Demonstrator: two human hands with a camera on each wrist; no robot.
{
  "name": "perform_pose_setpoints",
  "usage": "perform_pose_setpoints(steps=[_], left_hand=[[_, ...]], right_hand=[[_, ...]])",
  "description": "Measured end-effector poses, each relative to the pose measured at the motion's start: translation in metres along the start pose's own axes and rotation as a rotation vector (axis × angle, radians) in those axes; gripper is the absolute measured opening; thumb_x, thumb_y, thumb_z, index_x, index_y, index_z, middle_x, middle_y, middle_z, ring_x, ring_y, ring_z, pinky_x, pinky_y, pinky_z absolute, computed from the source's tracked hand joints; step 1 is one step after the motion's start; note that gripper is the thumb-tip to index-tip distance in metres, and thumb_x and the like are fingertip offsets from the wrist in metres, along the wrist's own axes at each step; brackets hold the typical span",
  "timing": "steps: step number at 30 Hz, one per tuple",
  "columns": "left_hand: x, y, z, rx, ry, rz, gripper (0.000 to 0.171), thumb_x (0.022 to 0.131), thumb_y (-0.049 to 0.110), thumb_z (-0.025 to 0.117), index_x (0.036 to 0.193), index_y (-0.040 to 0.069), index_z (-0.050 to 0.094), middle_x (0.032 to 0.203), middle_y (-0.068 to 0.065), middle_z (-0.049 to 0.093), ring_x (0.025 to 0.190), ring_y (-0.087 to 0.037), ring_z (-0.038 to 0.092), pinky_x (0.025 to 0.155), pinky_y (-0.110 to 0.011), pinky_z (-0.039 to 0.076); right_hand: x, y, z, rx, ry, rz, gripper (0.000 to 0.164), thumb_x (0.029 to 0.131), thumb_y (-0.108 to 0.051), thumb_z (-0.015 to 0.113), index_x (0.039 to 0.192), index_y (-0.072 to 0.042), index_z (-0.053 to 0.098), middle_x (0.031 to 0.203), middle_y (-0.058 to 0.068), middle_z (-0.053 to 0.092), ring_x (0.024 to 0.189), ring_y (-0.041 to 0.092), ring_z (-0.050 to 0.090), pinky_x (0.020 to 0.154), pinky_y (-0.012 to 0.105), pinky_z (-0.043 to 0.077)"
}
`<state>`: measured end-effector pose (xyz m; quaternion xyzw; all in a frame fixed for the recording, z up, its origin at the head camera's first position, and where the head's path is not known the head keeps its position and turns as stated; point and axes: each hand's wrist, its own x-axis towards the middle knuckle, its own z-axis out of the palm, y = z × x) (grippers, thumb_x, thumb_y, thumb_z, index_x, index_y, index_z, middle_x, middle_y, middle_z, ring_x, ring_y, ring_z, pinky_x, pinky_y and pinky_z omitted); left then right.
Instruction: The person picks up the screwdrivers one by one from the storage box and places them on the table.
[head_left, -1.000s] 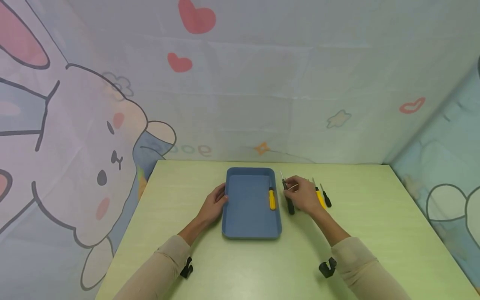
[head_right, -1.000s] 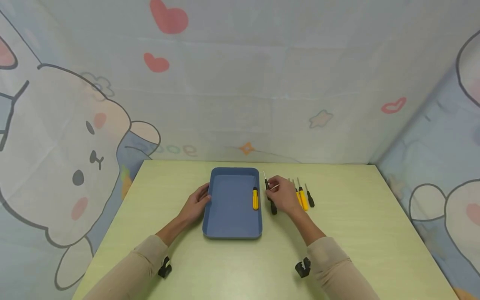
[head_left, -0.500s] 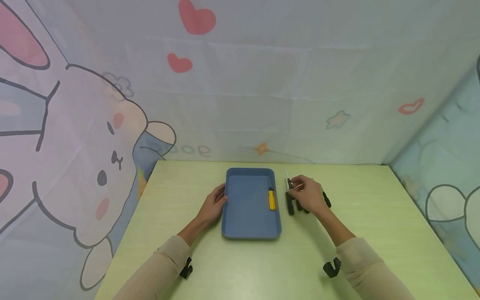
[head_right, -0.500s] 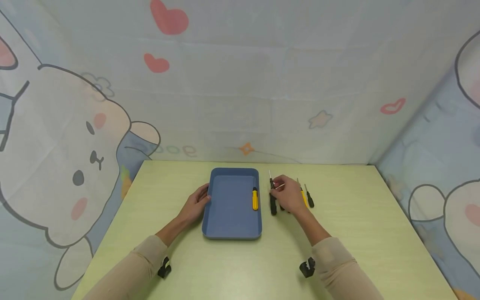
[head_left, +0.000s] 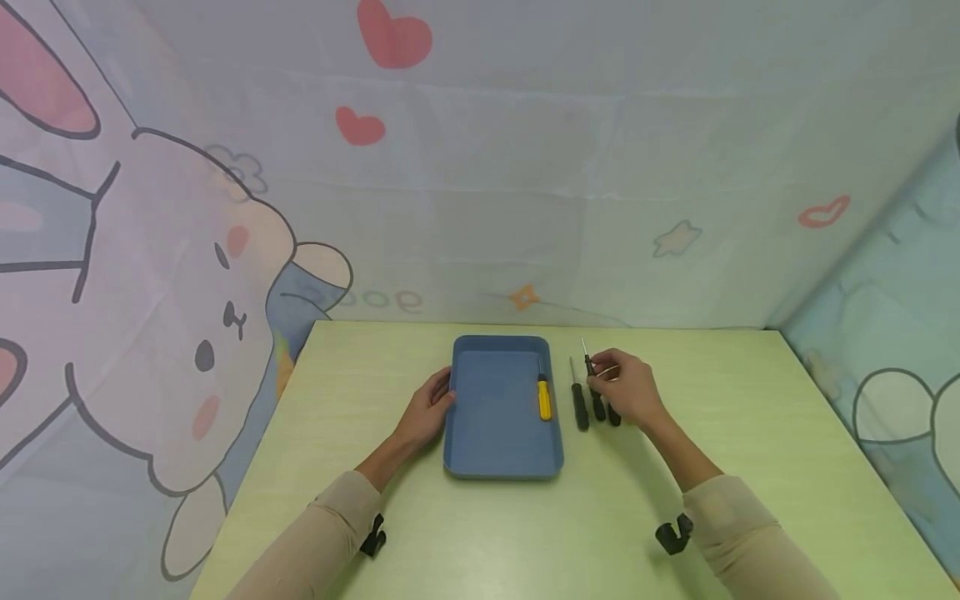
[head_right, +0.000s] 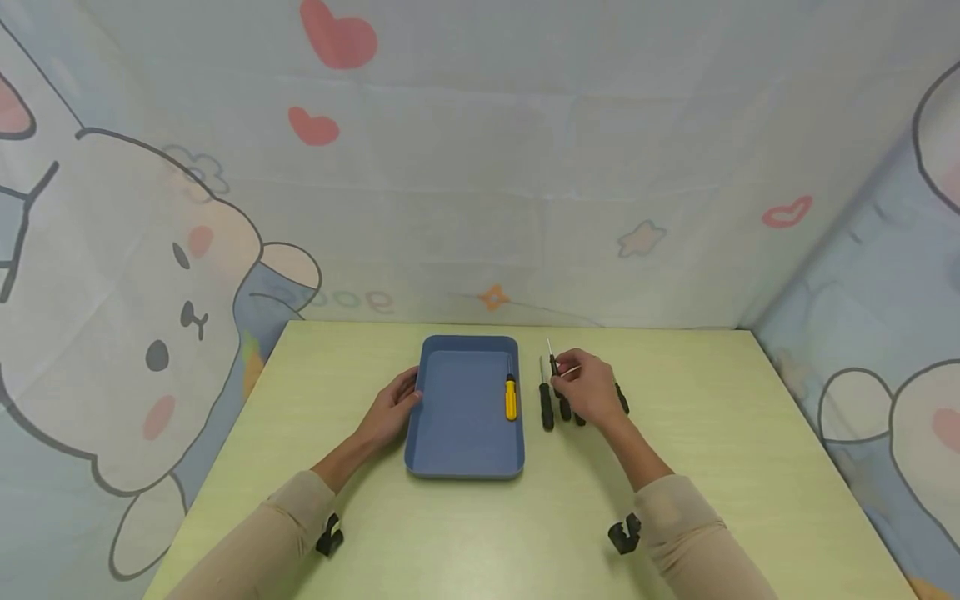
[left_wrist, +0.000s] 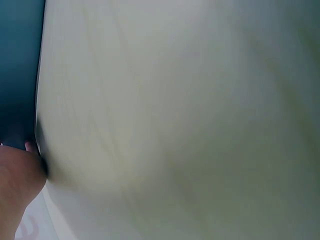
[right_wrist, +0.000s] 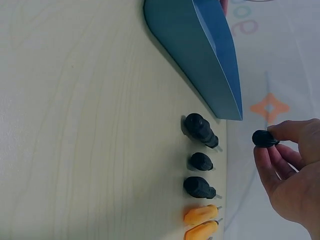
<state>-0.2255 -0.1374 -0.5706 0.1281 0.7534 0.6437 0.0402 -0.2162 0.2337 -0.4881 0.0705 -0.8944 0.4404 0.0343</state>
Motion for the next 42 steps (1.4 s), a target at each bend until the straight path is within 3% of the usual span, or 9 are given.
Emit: perform_pose_setpoints(steps=[13,21,42], left_hand=[[-0.001,0.001,0.001,0.004,0.006,-0.01,0.055,0.11,-0.001,0.047,0.162,-0.008,0.029,0.167,-0.027,0.033,0.155,-0.041,0.034,0.125,-0.05,0.032],[0.0,0.001,0.002,0.006,0.009,-0.014,0.055,0.11,-0.001,0.047,0.162,-0.008,0.03,0.167,-0.027,0.034,0.154,-0.04,0.035,0.125,-0.048,0.032],[0.0,0.0,0.0,0.005,0.007,0.0,0.055,0.11,-0.001,0.048,0.162,-0.009,0.03,0.167,-0.028,0.034,0.154,-0.042,0.034,0.125,-0.051,0.031]], right_hand=[[0.001,0.013,-0.009,-0.037,0.019,0.001,0.032,0.098,-0.008,0.074,0.127,0.004,0.067,0.11,0.017,0.07,0.099,0.033,0.071,0.08,0.041,0.059],[-0.001,0.018,-0.018,-0.033,0.027,0.02,0.032,0.098,-0.009,0.074,0.126,0.004,0.068,0.111,0.018,0.07,0.1,0.033,0.07,0.076,0.031,0.058],[0.0,0.031,-0.027,-0.055,0.062,0.05,0.033,0.097,-0.01,0.076,0.127,0.003,0.068,0.111,0.018,0.07,0.101,0.035,0.07,0.077,0.031,0.058]])
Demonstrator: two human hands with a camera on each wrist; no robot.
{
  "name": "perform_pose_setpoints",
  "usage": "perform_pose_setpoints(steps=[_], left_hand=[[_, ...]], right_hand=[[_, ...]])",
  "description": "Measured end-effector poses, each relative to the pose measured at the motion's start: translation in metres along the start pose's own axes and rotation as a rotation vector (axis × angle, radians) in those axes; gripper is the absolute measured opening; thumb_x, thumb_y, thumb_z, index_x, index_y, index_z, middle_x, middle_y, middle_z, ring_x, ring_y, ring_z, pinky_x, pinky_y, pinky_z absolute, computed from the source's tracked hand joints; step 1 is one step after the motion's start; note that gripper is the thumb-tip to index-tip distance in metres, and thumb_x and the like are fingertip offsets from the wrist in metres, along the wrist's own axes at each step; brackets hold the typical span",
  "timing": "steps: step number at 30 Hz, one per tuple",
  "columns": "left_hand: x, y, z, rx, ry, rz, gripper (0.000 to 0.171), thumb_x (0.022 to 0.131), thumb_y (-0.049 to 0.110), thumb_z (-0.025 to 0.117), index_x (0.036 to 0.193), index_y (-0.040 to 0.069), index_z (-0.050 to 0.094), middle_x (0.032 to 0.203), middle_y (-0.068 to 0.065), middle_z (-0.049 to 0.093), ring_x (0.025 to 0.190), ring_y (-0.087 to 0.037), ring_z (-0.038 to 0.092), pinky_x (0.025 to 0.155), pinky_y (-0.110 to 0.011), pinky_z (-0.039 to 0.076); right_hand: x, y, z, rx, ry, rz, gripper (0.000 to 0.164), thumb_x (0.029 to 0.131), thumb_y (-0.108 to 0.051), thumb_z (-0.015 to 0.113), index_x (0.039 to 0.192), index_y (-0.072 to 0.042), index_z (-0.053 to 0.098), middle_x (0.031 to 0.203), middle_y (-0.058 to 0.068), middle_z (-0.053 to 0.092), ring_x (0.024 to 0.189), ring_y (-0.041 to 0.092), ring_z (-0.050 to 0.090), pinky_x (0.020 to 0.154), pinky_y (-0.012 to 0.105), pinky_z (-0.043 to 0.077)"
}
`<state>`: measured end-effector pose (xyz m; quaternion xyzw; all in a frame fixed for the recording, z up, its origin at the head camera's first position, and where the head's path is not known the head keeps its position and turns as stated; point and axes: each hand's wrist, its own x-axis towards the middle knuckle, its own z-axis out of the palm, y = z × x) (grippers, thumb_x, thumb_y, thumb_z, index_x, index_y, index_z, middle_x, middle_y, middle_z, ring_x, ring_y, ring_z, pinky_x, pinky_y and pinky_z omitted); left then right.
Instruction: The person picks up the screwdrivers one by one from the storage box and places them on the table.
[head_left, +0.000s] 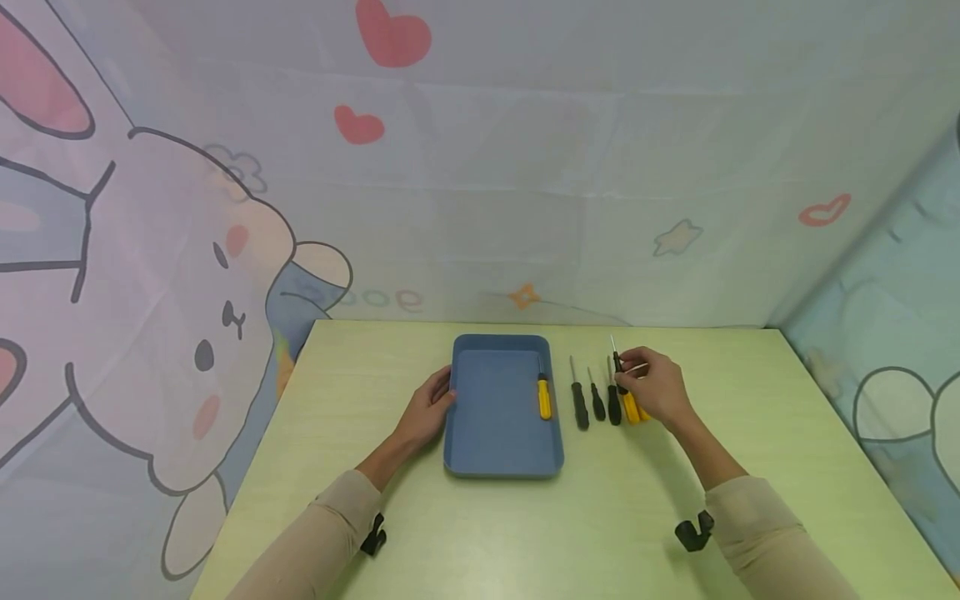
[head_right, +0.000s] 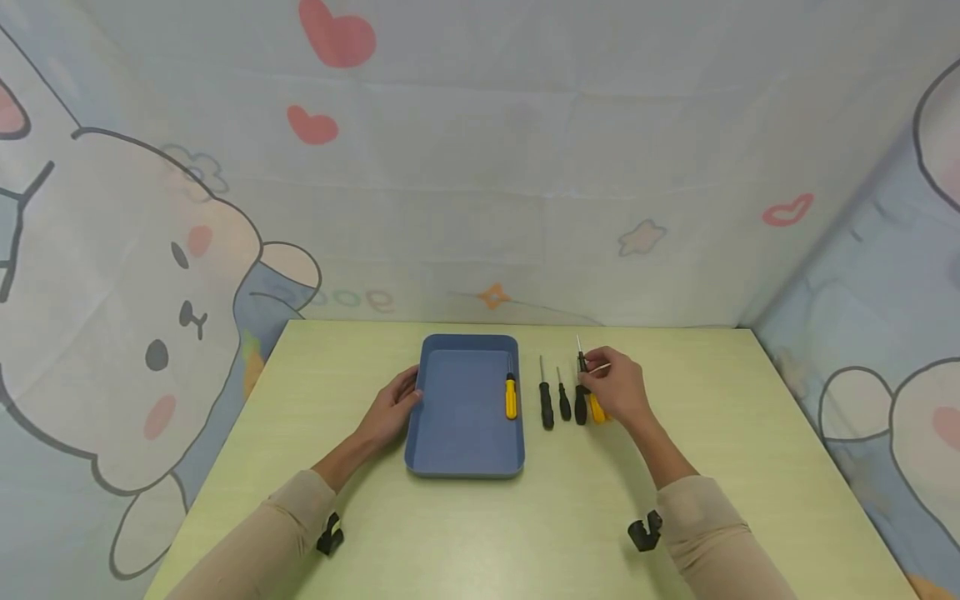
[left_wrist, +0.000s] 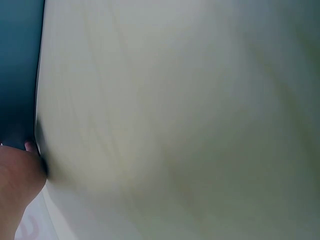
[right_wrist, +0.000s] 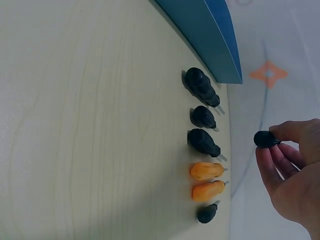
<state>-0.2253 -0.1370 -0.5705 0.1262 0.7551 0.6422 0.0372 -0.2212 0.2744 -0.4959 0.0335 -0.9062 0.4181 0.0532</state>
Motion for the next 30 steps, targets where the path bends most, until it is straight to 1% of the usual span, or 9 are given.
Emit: perform_pose_setpoints(steps=[7,14,17,21,23,25,30], left_hand=[[0.0,0.002,0.0,-0.016,-0.006,0.005,0.055,0.111,0.001,0.048,0.162,-0.009,0.03,0.167,-0.029,0.033,0.155,-0.043,0.033,0.125,-0.051,0.03],[0.0,0.0,0.0,-0.015,-0.002,-0.003,0.055,0.111,0.001,0.048,0.162,-0.008,0.03,0.167,-0.028,0.034,0.155,-0.042,0.033,0.125,-0.051,0.031],[0.001,0.0,0.0,-0.014,-0.003,-0.005,0.055,0.111,0.0,0.047,0.162,-0.008,0.03,0.167,-0.028,0.033,0.155,-0.042,0.033,0.125,-0.051,0.031],[0.001,0.0,0.0,-0.015,-0.003,-0.005,0.055,0.11,-0.001,0.047,0.162,-0.009,0.029,0.167,-0.029,0.033,0.155,-0.042,0.033,0.125,-0.051,0.031],[0.001,0.0,0.0,-0.015,-0.002,-0.007,0.055,0.11,-0.001,0.047,0.162,-0.009,0.029,0.167,-0.029,0.033,0.155,-0.042,0.033,0.125,-0.051,0.031],[0.001,0.001,0.001,-0.015,-0.003,-0.007,0.055,0.11,-0.001,0.047,0.162,-0.009,0.029,0.167,-0.029,0.033,0.155,-0.042,0.033,0.126,-0.051,0.03],[0.0,0.001,0.0,-0.02,-0.006,-0.006,0.055,0.111,0.0,0.047,0.162,-0.009,0.029,0.167,-0.029,0.033,0.155,-0.042,0.033,0.126,-0.051,0.03]], right_hand=[[0.0,0.005,-0.004,-0.004,0.009,0.016,0.033,0.098,-0.012,0.075,0.127,0.003,0.068,0.111,0.017,0.07,0.102,0.034,0.07,0.074,0.025,0.056],[-0.001,0.01,-0.007,-0.001,0.015,0.007,0.033,0.098,-0.011,0.074,0.127,0.004,0.067,0.11,0.018,0.07,0.102,0.036,0.07,0.074,0.024,0.056],[-0.001,0.012,-0.01,-0.007,0.018,0.019,0.033,0.099,-0.01,0.073,0.128,0.005,0.067,0.111,0.018,0.07,0.102,0.036,0.07,0.077,0.028,0.057],[-0.001,0.014,-0.011,-0.014,0.019,0.037,0.035,0.099,-0.01,0.072,0.13,0.005,0.066,0.113,0.019,0.07,0.104,0.037,0.07,0.081,0.037,0.06],[-0.001,0.015,-0.012,-0.013,0.021,0.045,0.035,0.099,-0.011,0.073,0.13,0.005,0.066,0.114,0.02,0.07,0.104,0.037,0.07,0.081,0.039,0.06],[-0.001,0.016,-0.013,-0.009,0.022,0.053,0.035,0.099,-0.011,0.073,0.131,0.005,0.066,0.114,0.02,0.07,0.104,0.037,0.07,0.079,0.036,0.06],[-0.001,0.017,-0.016,-0.009,0.032,0.065,0.036,0.1,-0.01,0.073,0.131,0.005,0.065,0.113,0.02,0.07,0.103,0.036,0.07,0.074,0.025,0.056]])
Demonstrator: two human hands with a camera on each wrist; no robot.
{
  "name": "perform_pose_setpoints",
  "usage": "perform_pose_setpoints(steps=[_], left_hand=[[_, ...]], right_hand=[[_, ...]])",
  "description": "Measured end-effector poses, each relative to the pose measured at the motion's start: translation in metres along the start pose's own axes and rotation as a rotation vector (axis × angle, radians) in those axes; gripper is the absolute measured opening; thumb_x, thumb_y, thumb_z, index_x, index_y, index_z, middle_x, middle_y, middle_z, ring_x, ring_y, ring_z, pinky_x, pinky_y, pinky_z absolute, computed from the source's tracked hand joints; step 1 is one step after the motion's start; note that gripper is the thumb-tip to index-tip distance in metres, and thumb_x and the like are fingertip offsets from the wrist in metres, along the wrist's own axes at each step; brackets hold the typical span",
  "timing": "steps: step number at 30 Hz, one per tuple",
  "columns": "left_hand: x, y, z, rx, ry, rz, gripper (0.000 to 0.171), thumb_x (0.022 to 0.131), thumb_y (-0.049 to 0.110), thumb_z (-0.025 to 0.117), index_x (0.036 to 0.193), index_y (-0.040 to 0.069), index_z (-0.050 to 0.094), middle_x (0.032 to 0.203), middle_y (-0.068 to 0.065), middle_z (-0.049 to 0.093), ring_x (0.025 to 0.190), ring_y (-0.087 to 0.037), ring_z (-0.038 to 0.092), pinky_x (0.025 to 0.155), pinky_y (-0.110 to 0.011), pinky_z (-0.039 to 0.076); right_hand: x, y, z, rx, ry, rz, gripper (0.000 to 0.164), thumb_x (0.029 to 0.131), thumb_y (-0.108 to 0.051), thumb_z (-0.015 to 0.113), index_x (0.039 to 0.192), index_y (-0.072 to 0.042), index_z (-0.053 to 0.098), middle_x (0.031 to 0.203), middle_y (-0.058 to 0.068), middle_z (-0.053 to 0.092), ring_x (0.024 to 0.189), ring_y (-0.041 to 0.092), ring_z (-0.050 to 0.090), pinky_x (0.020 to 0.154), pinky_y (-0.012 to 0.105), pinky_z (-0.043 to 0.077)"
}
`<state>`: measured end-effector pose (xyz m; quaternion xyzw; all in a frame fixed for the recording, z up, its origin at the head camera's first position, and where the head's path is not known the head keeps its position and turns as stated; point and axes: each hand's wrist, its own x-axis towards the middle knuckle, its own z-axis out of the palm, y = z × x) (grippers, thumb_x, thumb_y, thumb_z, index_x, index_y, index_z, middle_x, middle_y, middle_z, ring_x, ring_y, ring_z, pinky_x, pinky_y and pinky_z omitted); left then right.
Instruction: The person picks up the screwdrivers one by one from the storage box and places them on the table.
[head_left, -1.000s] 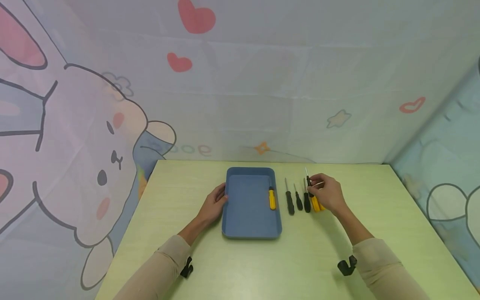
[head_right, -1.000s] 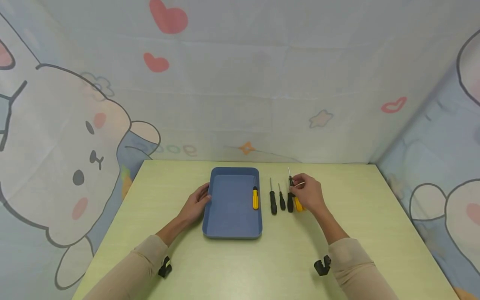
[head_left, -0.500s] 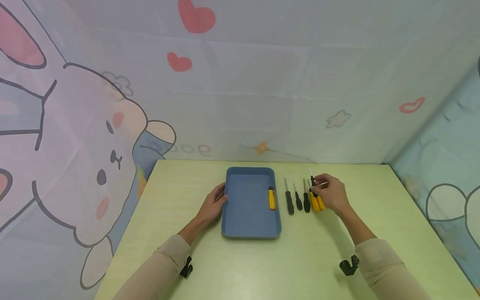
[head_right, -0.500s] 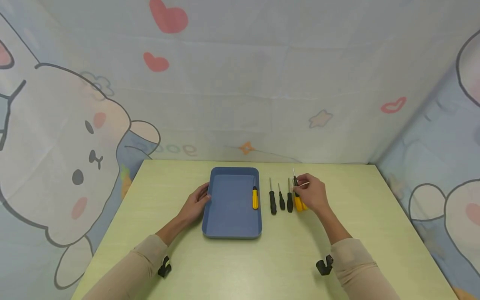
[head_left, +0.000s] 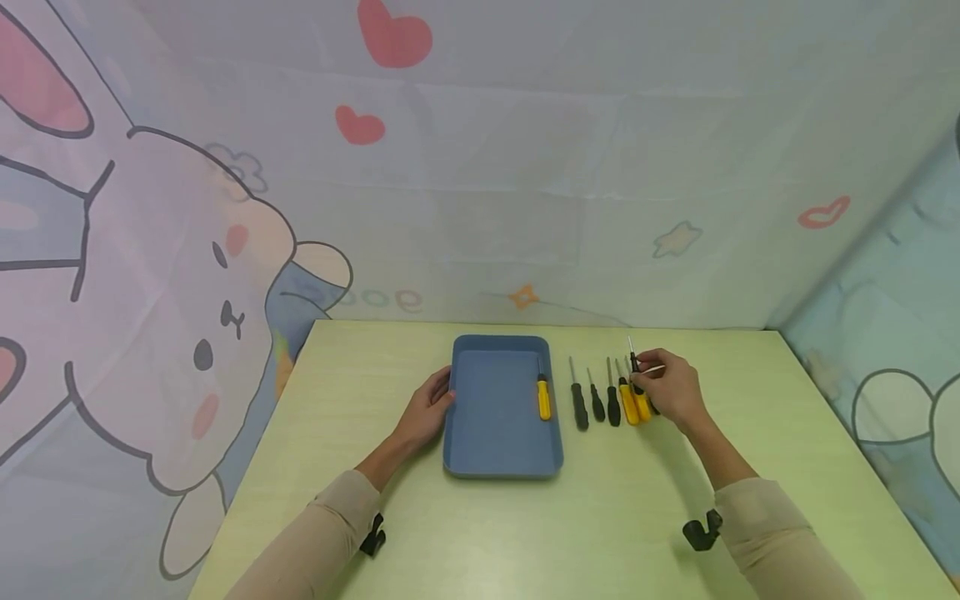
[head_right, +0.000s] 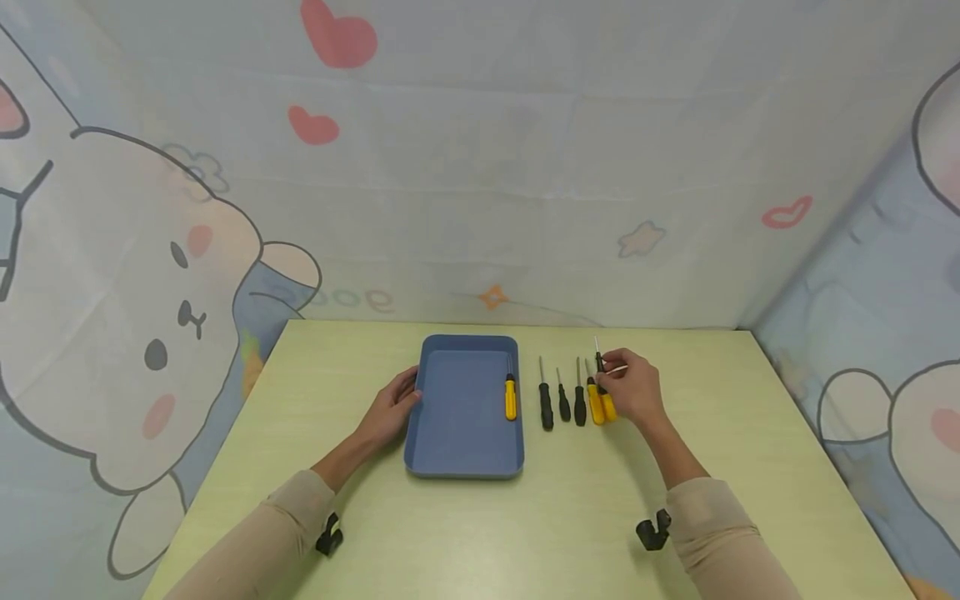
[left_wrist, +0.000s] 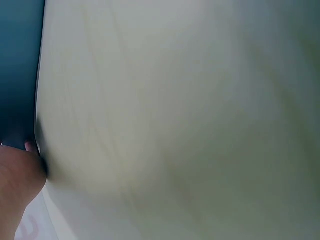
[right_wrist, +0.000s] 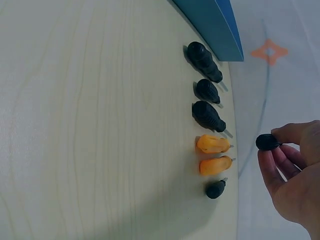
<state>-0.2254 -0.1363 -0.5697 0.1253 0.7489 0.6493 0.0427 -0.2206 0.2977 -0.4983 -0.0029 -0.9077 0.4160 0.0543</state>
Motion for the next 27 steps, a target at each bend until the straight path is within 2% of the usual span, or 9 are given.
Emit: perform_pose_setpoints(steps=[4,15,23,27], left_hand=[[-0.001,0.001,0.0,-0.007,-0.003,0.004,0.055,0.11,0.0,0.047,0.162,-0.009,0.029,0.167,-0.029,0.032,0.155,-0.043,0.032,0.126,-0.052,0.029],[0.0,-0.001,0.0,0.016,0.008,-0.005,0.055,0.111,0.0,0.047,0.162,-0.007,0.03,0.166,-0.027,0.035,0.154,-0.041,0.035,0.125,-0.051,0.031],[-0.001,0.001,0.0,0.03,0.006,-0.021,0.055,0.111,0.002,0.047,0.163,-0.006,0.031,0.167,-0.025,0.035,0.155,-0.038,0.035,0.125,-0.048,0.032],[-0.001,0.001,0.0,0.022,0.003,-0.015,0.055,0.111,0.001,0.047,0.162,-0.007,0.031,0.167,-0.026,0.035,0.155,-0.039,0.035,0.125,-0.049,0.032]], right_hand=[[-0.001,0.003,-0.002,-0.009,0.012,0.011,0.036,0.1,-0.011,0.073,0.131,0.005,0.065,0.114,0.02,0.07,0.104,0.036,0.07,0.074,0.023,0.056],[-0.001,0.017,-0.008,-0.042,0.047,0.022,0.034,0.1,-0.011,0.071,0.13,0.006,0.066,0.114,0.021,0.07,0.104,0.037,0.069,0.077,0.032,0.058],[-0.002,0.021,-0.013,-0.053,0.066,0.029,0.035,0.101,-0.011,0.071,0.13,0.007,0.066,0.115,0.024,0.07,0.105,0.041,0.069,0.084,0.046,0.06],[-0.003,0.024,-0.015,-0.063,0.074,0.04,0.035,0.101,-0.012,0.071,0.13,0.007,0.065,0.116,0.025,0.07,0.107,0.042,0.068,0.085,0.048,0.06]])
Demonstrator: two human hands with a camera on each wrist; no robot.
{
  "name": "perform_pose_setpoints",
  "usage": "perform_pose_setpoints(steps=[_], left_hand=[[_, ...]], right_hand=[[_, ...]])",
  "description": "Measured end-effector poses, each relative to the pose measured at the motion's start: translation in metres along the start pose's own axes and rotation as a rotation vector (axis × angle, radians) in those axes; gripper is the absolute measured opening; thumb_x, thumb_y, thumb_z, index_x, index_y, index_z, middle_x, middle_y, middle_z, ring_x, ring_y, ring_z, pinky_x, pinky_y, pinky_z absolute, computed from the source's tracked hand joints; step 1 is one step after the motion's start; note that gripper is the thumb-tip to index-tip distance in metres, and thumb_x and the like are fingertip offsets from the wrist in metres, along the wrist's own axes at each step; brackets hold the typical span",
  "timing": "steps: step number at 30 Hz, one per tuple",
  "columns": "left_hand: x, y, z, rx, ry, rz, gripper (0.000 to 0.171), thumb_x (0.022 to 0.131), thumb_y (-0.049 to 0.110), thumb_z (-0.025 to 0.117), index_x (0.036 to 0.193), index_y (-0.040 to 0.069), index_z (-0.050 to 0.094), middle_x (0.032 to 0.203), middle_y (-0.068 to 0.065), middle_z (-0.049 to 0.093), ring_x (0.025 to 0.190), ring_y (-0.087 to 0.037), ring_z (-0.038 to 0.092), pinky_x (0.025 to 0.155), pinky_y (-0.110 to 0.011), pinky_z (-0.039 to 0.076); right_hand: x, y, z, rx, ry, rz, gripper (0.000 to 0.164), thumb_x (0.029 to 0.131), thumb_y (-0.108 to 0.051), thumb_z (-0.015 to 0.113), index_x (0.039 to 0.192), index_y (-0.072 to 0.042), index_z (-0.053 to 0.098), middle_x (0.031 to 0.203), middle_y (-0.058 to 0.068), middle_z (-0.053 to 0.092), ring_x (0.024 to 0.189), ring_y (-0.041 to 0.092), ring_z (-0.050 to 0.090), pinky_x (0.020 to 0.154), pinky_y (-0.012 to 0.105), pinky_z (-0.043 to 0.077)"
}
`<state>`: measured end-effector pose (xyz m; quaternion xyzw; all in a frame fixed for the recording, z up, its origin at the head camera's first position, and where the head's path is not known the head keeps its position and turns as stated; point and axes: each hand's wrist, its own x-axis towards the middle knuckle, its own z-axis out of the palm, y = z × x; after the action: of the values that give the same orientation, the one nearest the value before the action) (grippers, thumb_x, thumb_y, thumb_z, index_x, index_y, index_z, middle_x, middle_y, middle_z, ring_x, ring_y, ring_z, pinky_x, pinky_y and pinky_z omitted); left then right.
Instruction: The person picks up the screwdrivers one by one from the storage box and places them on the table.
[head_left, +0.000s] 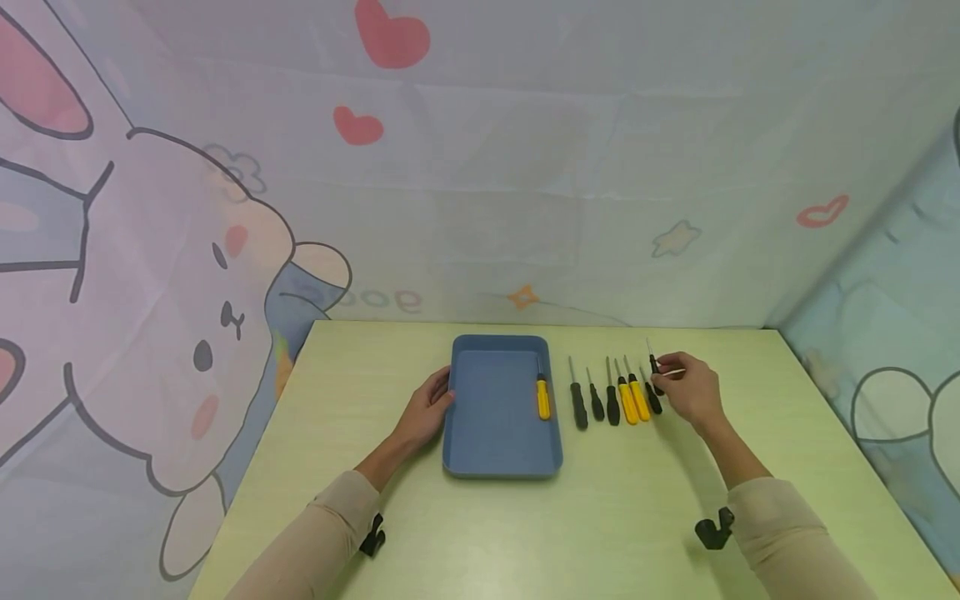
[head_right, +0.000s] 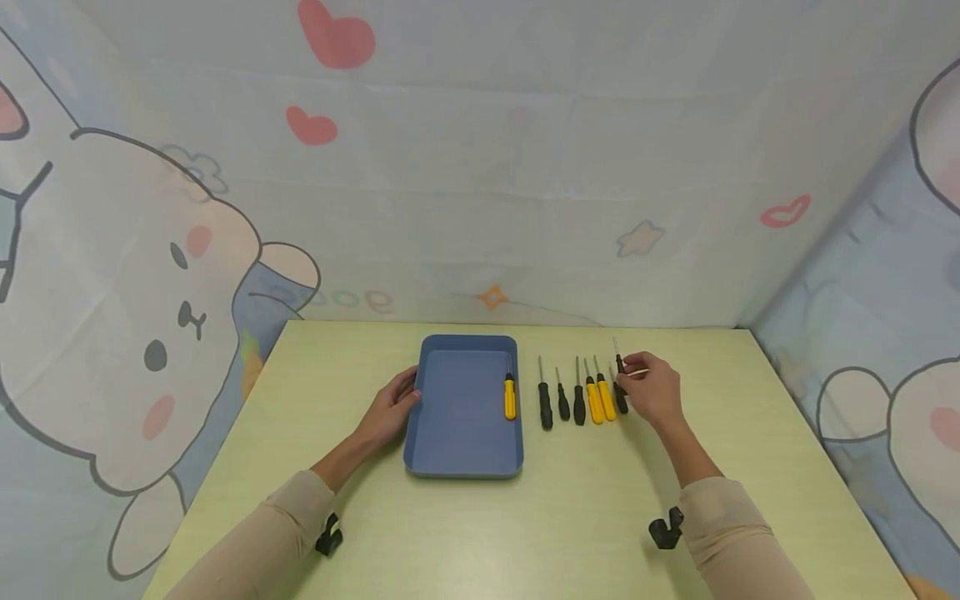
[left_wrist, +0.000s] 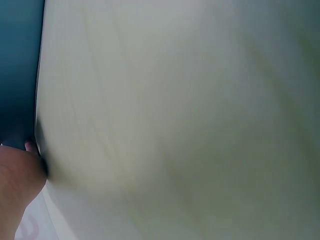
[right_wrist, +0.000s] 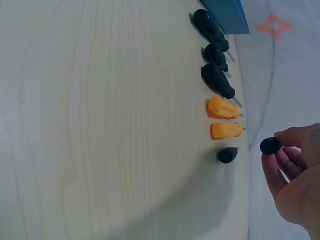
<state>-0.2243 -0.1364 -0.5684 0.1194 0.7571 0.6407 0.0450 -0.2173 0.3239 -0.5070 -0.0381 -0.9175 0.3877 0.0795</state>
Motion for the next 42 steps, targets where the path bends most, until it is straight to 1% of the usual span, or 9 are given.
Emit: perform_pose_setpoints(steps=[4,11,18,20,22,26,29,35,42], left_hand=[[0.0,0.0,0.0,0.0,0.001,-0.006,0.055,0.111,0.001,0.047,0.163,-0.006,0.03,0.167,-0.025,0.035,0.155,-0.038,0.035,0.125,-0.048,0.032],[0.0,-0.001,0.001,-0.01,0.0,0.02,0.055,0.11,-0.001,0.046,0.162,-0.009,0.029,0.167,-0.029,0.033,0.155,-0.042,0.033,0.126,-0.052,0.03],[0.0,-0.001,0.001,-0.008,0.001,0.018,0.055,0.111,0.001,0.047,0.162,-0.008,0.029,0.167,-0.029,0.032,0.155,-0.042,0.033,0.126,-0.05,0.031],[0.0,-0.001,0.001,-0.009,0.002,0.017,0.055,0.111,0.001,0.047,0.162,-0.008,0.03,0.167,-0.029,0.032,0.155,-0.042,0.033,0.126,-0.049,0.031],[0.0,0.0,0.001,-0.01,0.003,0.014,0.055,0.111,0.001,0.047,0.162,-0.008,0.029,0.167,-0.029,0.032,0.155,-0.042,0.033,0.126,-0.049,0.031],[0.0,0.001,0.001,-0.011,0.003,0.011,0.055,0.111,0.001,0.046,0.162,-0.009,0.029,0.167,-0.029,0.032,0.155,-0.042,0.033,0.126,-0.049,0.031],[-0.001,0.001,0.001,-0.011,0.005,0.009,0.055,0.111,0.0,0.046,0.162,-0.009,0.029,0.167,-0.029,0.032,0.155,-0.042,0.033,0.125,-0.049,0.031],[-0.001,0.002,0.001,-0.011,0.002,0.011,0.055,0.111,0.0,0.046,0.162,-0.009,0.029,0.167,-0.029,0.032,0.155,-0.042,0.033,0.125,-0.05,0.031],[-0.001,0.001,0.001,-0.005,0.001,0.014,0.055,0.111,0.001,0.047,0.162,-0.009,0.029,0.167,-0.029,0.032,0.155,-0.042,0.033,0.126,-0.05,0.03]], right_hand=[[0.0,0.003,-0.001,-0.009,0.005,0.004,0.035,0.101,-0.012,0.071,0.13,0.007,0.066,0.117,0.025,0.071,0.107,0.042,0.069,0.082,0.045,0.06],[-0.001,0.01,-0.002,-0.014,0.023,0.018,0.034,0.101,-0.012,0.071,0.129,0.007,0.067,0.116,0.025,0.072,0.107,0.043,0.07,0.078,0.04,0.059],[-0.001,0.021,-0.001,-0.037,0.033,0.021,0.034,0.101,-0.012,0.07,0.128,0.007,0.067,0.117,0.026,0.071,0.108,0.045,0.069,0.08,0.05,0.061],[-0.001,0.025,-0.001,-0.041,0.034,0.024,0.033,0.102,-0.013,0.07,0.128,0.007,0.067,0.117,0.026,0.071,0.108,0.045,0.069,0.08,0.05,0.061],[-0.002,0.027,-0.001,-0.042,0.035,0.028,0.033,0.101,-0.012,0.071,0.128,0.007,0.067,0.116,0.026,0.071,0.107,0.045,0.069,0.078,0.047,0.061],[-0.003,0.03,-0.001,-0.043,0.029,0.039,0.033,0.101,-0.012,0.071,0.126,0.008,0.068,0.114,0.025,0.071,0.106,0.044,0.069,0.071,0.035,0.059],[-0.004,0.032,0.0,-0.045,0.025,0.045,0.033,0.1,-0.011,0.071,0.126,0.009,0.068,0.113,0.025,0.071,0.105,0.044,0.07,0.068,0.03,0.056],[-0.005,0.035,0.002,-0.047,0.023,0.051,0.032,0.099,-0.01,0.073,0.124,0.01,0.068,0.111,0.026,0.071,0.103,0.043,0.07,0.064,0.025,0.054],[-0.005,0.04,0.004,-0.06,0.021,0.067,0.032,0.099,-0.011,0.073,0.123,0.01,0.068,0.11,0.025,0.071,0.102,0.042,0.07,0.066,0.026,0.054]])
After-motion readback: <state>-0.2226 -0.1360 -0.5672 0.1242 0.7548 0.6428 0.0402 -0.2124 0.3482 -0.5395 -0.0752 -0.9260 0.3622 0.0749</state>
